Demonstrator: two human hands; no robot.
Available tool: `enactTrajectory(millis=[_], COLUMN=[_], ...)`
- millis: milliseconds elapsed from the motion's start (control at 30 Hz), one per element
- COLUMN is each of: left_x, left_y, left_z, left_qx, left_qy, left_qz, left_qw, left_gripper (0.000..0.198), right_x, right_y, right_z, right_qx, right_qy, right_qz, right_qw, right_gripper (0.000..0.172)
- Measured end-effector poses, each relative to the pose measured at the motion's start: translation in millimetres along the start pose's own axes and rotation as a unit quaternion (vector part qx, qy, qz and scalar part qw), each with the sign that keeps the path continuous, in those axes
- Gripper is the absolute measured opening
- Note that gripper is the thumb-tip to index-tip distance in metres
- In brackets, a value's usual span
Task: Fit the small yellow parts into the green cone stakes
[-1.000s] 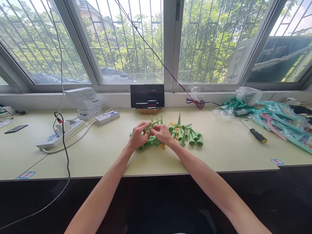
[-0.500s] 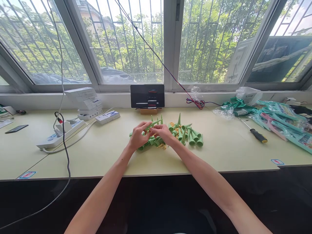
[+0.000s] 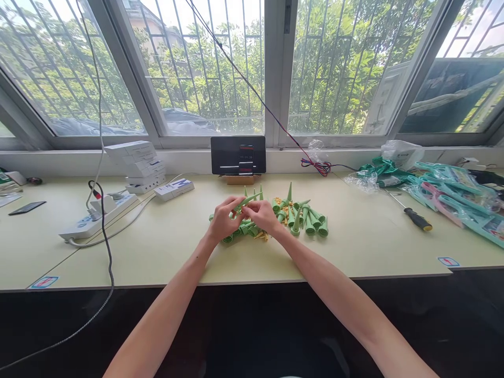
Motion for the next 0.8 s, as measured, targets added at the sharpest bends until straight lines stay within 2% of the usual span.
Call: enactTrajectory(millis=[267,367,567,800], left_x=[-0.7,-1.5,-1.7,-1.4], left_y=[-1,-1,-1,-1], left_z=[-1,-1,0,-1], left_qx=[-0.002,-0.001,-0.004,-0.004], left_qy=[-0.006,-0.007,-0.004,0.000], left_qz=[-0.006,-0.008,-0.003,-0.003], left_qw=[1.000,1.000,1.000,1.000], left_gripper=[0.034,0.035,0.034,0.033], right_x=[-3,-1,1,0], right_y=[8,9,0,4], right_z=[0,1,0,1], right_qx=[-0.074,-0.062,0.011,-0.021], right_qy=[-0.029,-0.023,-0.006,-0.014], right_qz=[0.113,0.100,0.002,0.041], right_qw=[0.990,0.993,1.000,0.999], right_gripper=[0.029,0.029,0.026,0.026])
Point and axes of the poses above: each hand's wrist, its own z-axis towards the middle knuckle, its own x-axis out of the back of the hand, y = z × x, the point moved 8 cm from there along z, towards the middle knuckle, and after that the axes turned 11 degrees about z, right-handed, at the moved point
